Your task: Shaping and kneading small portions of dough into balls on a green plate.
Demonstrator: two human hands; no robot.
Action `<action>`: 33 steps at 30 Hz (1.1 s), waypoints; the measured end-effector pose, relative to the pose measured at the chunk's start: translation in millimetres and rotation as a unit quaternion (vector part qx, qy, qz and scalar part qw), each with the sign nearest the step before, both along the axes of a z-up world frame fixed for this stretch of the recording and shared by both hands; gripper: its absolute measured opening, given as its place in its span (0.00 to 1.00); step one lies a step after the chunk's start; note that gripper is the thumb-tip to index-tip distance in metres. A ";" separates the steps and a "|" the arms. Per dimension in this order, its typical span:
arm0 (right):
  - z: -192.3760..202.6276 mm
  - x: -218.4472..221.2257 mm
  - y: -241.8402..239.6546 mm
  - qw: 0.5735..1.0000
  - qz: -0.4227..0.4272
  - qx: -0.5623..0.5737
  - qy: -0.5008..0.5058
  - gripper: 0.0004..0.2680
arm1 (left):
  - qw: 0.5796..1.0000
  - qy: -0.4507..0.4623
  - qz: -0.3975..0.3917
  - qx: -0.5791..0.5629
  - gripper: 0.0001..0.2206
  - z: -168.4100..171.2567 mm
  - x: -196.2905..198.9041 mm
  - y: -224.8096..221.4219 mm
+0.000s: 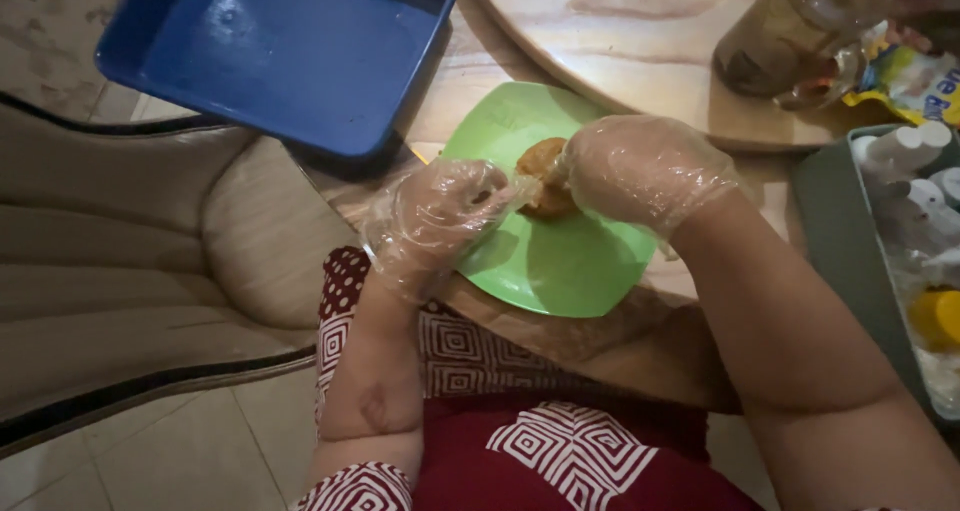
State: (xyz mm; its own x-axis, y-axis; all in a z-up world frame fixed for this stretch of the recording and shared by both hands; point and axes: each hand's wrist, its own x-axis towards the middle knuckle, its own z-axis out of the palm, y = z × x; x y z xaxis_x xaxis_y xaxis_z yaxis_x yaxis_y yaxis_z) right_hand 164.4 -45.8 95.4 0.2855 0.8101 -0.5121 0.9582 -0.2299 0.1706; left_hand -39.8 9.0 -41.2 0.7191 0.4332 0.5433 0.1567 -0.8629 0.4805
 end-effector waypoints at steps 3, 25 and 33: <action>32.6 -14.4 -3.6 0.988 -0.082 0.053 0.118 0.21 | 0.999 0.010 0.030 -0.004 0.09 5.1 1.8 3.0; 28.0 4.6 -15.4 0.994 0.029 0.036 0.100 0.12 | 0.930 0.126 0.193 -0.285 0.04 14.3 35.0 6.2; 9.6 8.1 -9.8 0.986 0.110 0.074 0.100 0.12 | 0.879 0.044 0.192 -0.433 0.06 0.2 39.2 20.4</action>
